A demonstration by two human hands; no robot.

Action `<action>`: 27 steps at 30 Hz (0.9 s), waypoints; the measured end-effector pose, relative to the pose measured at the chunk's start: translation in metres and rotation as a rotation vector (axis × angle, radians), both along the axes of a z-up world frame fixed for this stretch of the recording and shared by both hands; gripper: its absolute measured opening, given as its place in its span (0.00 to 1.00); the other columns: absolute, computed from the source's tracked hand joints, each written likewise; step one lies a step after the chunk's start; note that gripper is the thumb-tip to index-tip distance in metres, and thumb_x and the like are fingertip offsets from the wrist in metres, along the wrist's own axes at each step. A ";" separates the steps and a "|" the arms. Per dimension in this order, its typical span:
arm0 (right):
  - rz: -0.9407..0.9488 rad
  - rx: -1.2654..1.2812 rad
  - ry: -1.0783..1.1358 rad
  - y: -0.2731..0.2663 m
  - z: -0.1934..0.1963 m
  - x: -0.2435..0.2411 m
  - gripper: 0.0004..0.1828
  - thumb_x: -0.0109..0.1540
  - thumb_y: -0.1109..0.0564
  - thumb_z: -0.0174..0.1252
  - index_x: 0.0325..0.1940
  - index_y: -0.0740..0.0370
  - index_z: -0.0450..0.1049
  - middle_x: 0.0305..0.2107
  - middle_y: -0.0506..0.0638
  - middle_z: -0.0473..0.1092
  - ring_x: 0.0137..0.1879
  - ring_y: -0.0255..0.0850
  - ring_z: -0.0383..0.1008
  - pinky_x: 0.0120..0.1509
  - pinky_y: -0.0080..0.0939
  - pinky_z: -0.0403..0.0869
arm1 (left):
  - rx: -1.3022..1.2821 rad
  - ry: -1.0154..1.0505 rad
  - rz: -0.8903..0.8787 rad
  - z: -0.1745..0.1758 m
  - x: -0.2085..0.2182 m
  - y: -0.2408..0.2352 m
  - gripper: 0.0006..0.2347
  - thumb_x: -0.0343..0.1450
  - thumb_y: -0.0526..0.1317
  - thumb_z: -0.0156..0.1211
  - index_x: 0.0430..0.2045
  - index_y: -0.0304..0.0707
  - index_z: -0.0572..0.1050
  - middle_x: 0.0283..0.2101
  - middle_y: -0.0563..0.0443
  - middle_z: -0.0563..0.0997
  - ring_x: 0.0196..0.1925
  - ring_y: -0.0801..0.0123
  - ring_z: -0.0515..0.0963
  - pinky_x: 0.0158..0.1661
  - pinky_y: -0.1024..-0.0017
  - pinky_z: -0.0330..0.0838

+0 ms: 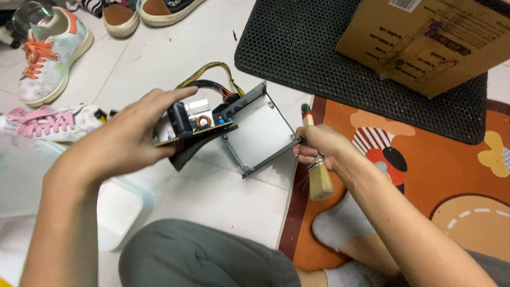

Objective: The person cleans a computer power supply unit using a paintbrush to remove dust from the circuit board and metal casing. They then handle a small plastic bag, possibly containing screws, and continue to brush and inspect the power supply components.

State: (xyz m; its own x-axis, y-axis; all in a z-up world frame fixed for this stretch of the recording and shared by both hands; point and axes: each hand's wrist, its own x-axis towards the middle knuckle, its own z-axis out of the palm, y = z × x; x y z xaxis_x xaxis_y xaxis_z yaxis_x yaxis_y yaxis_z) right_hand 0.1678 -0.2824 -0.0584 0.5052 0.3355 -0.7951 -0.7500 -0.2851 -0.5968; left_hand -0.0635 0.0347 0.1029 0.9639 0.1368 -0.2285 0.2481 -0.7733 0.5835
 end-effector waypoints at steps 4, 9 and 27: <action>-0.061 0.000 0.173 -0.012 0.005 -0.038 0.03 0.80 0.63 0.47 0.51 0.59 0.62 0.30 0.56 0.72 0.18 0.29 0.57 0.15 0.29 0.62 | 0.028 0.164 0.021 0.004 0.005 -0.010 0.41 0.72 0.38 0.74 0.84 0.74 0.63 0.54 0.52 0.76 0.46 0.61 0.79 0.52 0.68 0.71; -0.216 0.032 0.168 0.001 -0.012 -0.082 0.06 0.75 0.61 0.45 0.46 0.62 0.55 0.33 0.72 0.74 0.16 0.32 0.50 0.17 0.37 0.52 | 0.077 0.284 -0.144 -0.026 0.007 -0.018 0.48 0.69 0.26 0.65 0.88 0.70 0.55 0.60 0.50 0.71 0.63 0.59 0.79 0.63 0.66 0.71; -0.040 -0.105 0.062 -0.028 0.004 -0.078 0.20 0.78 0.39 0.59 0.59 0.55 0.63 0.24 0.61 0.72 0.15 0.35 0.51 0.16 0.36 0.55 | 0.066 0.166 -0.235 -0.058 -0.036 -0.031 0.61 0.55 0.12 0.57 0.90 0.64 0.54 0.59 0.53 0.74 0.57 0.58 0.78 0.56 0.68 0.72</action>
